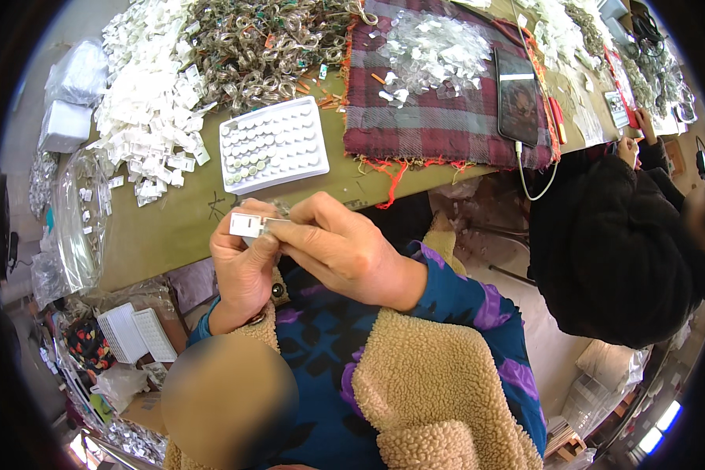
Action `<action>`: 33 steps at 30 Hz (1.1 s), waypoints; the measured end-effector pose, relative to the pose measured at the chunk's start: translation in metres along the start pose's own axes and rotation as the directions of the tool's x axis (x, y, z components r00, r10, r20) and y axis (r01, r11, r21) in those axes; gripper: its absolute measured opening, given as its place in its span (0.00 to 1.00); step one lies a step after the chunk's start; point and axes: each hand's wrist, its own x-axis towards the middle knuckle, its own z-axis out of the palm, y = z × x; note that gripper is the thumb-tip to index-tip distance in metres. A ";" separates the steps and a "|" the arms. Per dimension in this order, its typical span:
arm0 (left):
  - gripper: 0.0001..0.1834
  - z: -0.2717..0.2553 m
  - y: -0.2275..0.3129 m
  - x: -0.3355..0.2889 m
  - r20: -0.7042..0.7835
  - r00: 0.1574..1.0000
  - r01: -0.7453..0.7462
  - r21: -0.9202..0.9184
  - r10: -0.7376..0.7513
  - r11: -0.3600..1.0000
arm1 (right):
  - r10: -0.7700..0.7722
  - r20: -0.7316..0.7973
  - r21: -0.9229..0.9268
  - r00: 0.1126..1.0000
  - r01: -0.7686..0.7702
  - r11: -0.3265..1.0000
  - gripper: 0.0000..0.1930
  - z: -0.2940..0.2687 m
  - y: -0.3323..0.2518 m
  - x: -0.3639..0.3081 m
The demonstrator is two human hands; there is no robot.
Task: The person repeatedly picks small white rectangular electronic components and metallic circular parts from a table, inserts the metal part into the white component, and places the assembled unit into a white tray. The person continues this repetitive assembly cycle throughout the clip.
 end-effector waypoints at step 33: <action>0.15 0.004 0.001 0.003 0.069 0.977 0.212 -0.317 -0.201 0.924 | 0.564 0.153 0.482 0.811 -0.560 0.674 0.03 -0.004 -0.010 -0.006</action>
